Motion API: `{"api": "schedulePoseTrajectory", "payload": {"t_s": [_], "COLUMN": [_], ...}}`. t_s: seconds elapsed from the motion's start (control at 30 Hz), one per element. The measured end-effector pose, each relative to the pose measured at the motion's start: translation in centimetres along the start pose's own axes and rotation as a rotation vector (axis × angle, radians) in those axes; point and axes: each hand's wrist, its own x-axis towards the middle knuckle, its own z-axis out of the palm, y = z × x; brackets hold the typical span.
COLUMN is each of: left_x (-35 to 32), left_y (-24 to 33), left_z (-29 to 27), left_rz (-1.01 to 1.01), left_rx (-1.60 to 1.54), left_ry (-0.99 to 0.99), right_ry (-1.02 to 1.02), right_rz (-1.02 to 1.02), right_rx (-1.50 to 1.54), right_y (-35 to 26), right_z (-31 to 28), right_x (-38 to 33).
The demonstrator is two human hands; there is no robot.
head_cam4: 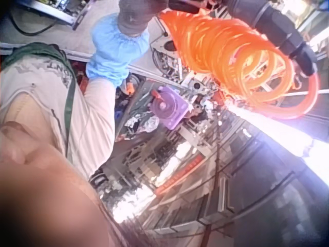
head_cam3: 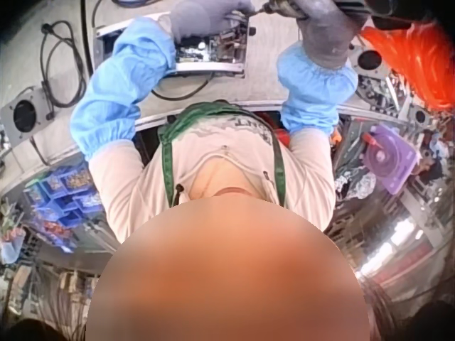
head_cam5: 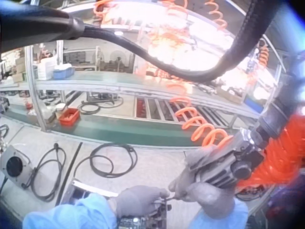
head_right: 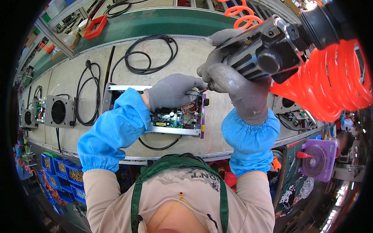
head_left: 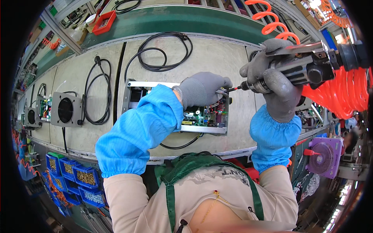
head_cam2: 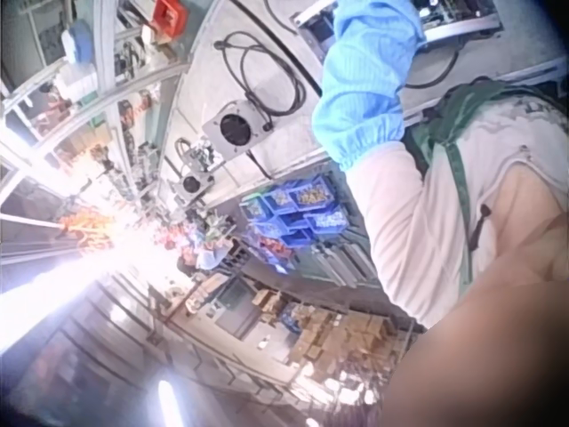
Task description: Assembling a power supply unit by fastening electronic components with a pneumatic screwdriver and connecting internal wiring.
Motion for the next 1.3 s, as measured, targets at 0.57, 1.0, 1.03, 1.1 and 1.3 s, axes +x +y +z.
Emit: {"api": "schedulePoseTrajectory", "payload": {"t_s": [0.57, 1.0, 1.03, 1.1, 1.3], "left_x": [-0.7, -0.1, -0.1, -0.2, -0.3], "left_y": [1.1, -0.5, 0.4, 0.8, -0.8], "left_z": [-0.4, 0.3, -0.7, -1.2, 0.4], "left_rz": [-0.102, 0.191, 0.088, -0.015, 0.162], "left_rx": [-0.042, -0.026, -0.036, -0.044, -0.053], "left_ry": [-0.004, 0.144, 0.026, -0.083, 0.100], "right_ry": [-0.124, -0.246, -0.285, -0.332, -0.223], "right_rz": [0.060, 0.093, 0.102, 0.101, 0.105], "right_rx": [0.002, 0.039, -0.010, -0.045, 0.043], "right_y": [0.4, 0.3, 0.3, 0.3, 1.0], "right_z": [0.4, 0.5, 0.6, 0.6, 0.1], "right_x": [1.5, 2.5, 2.6, 2.8, 2.1]}}
